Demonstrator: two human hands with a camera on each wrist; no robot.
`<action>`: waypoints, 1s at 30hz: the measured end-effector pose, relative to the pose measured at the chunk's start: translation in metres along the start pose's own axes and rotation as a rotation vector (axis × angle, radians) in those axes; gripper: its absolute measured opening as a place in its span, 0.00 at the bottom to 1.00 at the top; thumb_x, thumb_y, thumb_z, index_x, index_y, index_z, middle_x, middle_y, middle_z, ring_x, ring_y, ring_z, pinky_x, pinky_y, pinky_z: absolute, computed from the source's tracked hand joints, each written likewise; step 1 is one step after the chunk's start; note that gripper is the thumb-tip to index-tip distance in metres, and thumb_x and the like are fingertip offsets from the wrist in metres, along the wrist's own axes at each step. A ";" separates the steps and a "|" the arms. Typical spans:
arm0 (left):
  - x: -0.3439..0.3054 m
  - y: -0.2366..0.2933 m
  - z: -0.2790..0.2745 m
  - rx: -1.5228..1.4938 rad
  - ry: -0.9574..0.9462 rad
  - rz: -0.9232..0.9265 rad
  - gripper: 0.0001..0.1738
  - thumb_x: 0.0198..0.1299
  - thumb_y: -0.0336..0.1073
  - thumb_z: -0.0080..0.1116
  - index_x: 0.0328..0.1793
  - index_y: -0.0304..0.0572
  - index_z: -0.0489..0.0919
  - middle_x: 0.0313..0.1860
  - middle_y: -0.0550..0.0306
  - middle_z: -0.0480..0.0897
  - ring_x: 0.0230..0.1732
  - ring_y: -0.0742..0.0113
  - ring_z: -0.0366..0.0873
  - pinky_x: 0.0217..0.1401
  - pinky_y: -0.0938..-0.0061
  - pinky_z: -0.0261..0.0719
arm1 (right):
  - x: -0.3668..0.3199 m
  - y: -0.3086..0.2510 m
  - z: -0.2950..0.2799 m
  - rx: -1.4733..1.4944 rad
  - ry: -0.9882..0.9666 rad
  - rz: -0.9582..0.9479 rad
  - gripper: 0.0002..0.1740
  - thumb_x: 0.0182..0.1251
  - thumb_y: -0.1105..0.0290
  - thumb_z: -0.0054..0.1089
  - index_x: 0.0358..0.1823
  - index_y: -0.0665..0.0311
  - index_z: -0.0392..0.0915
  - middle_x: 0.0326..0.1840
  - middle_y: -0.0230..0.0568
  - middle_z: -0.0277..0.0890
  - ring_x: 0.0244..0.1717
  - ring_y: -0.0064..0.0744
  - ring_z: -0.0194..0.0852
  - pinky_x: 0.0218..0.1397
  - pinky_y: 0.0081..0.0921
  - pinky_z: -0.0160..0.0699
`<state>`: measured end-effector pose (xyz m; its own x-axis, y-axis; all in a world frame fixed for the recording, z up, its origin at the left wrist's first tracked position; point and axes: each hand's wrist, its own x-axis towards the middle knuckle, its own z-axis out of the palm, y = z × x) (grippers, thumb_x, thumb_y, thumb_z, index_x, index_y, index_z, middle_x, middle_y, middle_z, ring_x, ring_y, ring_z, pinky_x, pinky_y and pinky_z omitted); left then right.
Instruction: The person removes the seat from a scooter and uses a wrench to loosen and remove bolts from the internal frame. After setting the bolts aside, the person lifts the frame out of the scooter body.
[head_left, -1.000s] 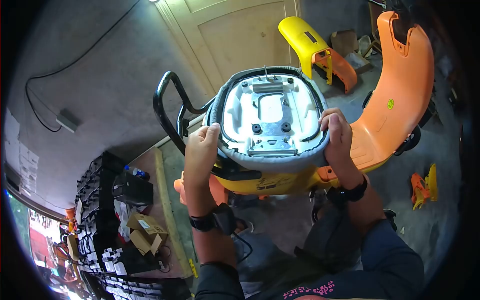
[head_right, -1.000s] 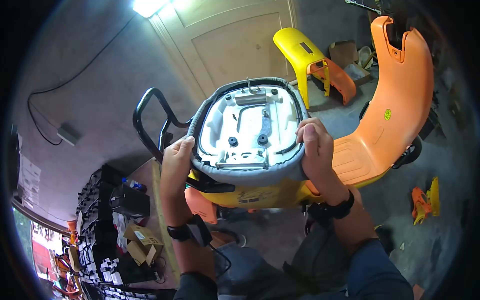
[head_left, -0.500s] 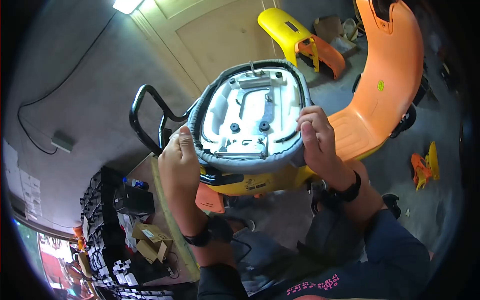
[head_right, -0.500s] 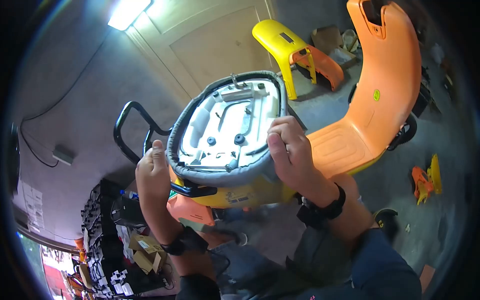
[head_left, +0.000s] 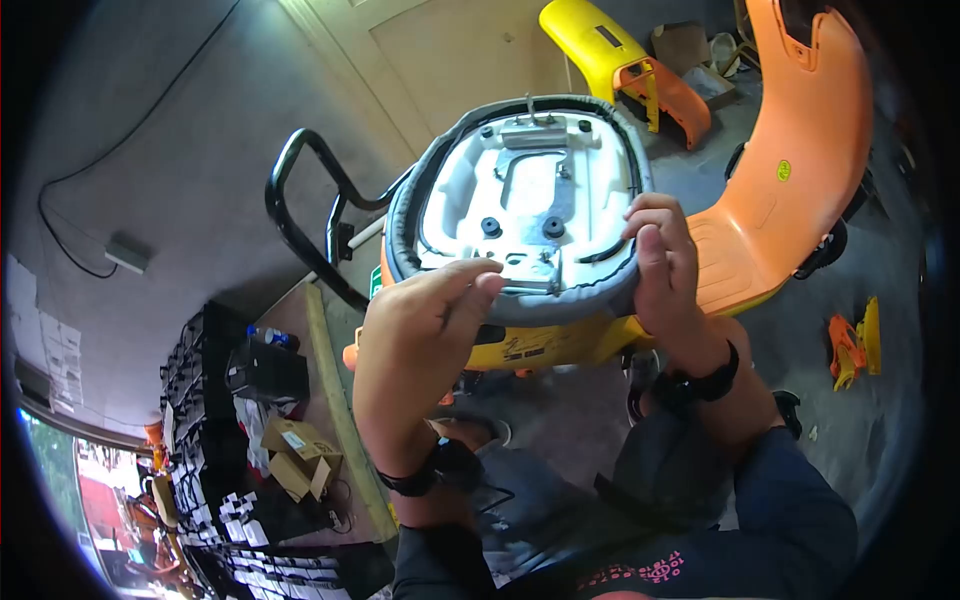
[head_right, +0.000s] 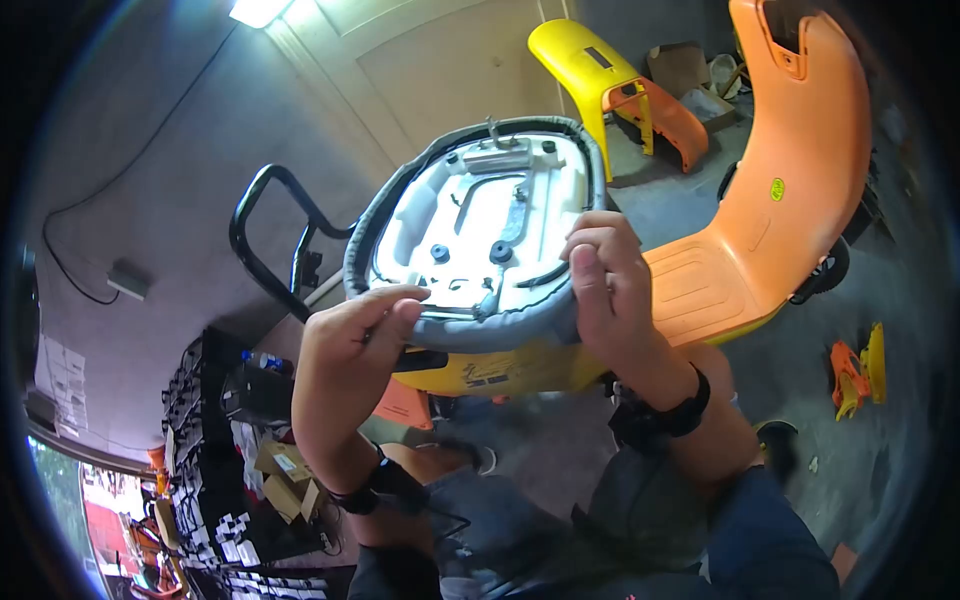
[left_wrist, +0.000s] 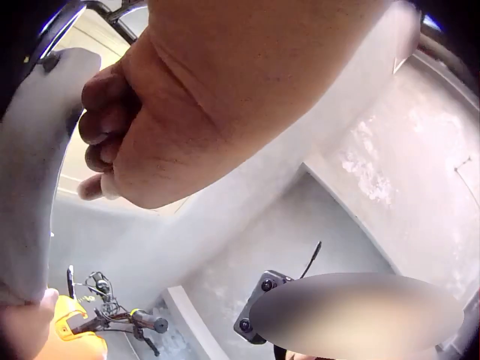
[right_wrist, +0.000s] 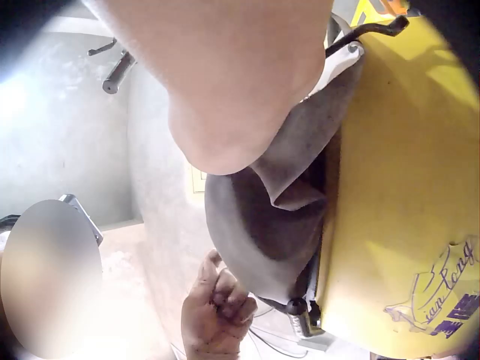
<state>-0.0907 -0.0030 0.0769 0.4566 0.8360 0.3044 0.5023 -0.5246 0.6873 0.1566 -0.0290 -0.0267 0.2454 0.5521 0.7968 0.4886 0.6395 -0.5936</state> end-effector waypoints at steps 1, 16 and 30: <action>0.001 -0.002 0.000 0.003 0.007 -0.007 0.11 0.68 0.37 0.62 0.48 0.38 0.87 0.35 0.45 0.87 0.34 0.57 0.86 0.40 0.70 0.80 | 0.001 0.002 0.001 -0.020 0.016 -0.030 0.09 0.78 0.73 0.46 0.41 0.68 0.74 0.46 0.46 0.73 0.43 0.35 0.72 0.50 0.29 0.71; 0.035 0.003 0.001 0.195 0.010 0.117 0.14 0.63 0.41 0.66 0.35 0.36 0.86 0.26 0.43 0.81 0.28 0.49 0.81 0.32 0.61 0.74 | 0.002 0.011 0.007 0.004 0.090 -0.132 0.11 0.78 0.70 0.46 0.37 0.66 0.73 0.39 0.45 0.72 0.35 0.36 0.71 0.40 0.29 0.71; 0.089 -0.010 0.010 0.379 -0.488 -0.039 0.30 0.73 0.59 0.54 0.38 0.40 0.91 0.19 0.49 0.79 0.24 0.59 0.78 0.37 0.66 0.78 | 0.004 0.017 0.006 0.012 0.089 -0.139 0.10 0.75 0.72 0.49 0.34 0.66 0.74 0.37 0.45 0.72 0.34 0.38 0.73 0.39 0.30 0.73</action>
<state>-0.0473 0.0747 0.0906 0.6712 0.7324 -0.1143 0.7100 -0.5910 0.3828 0.1606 -0.0130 -0.0340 0.2494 0.4083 0.8781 0.5132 0.7132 -0.4774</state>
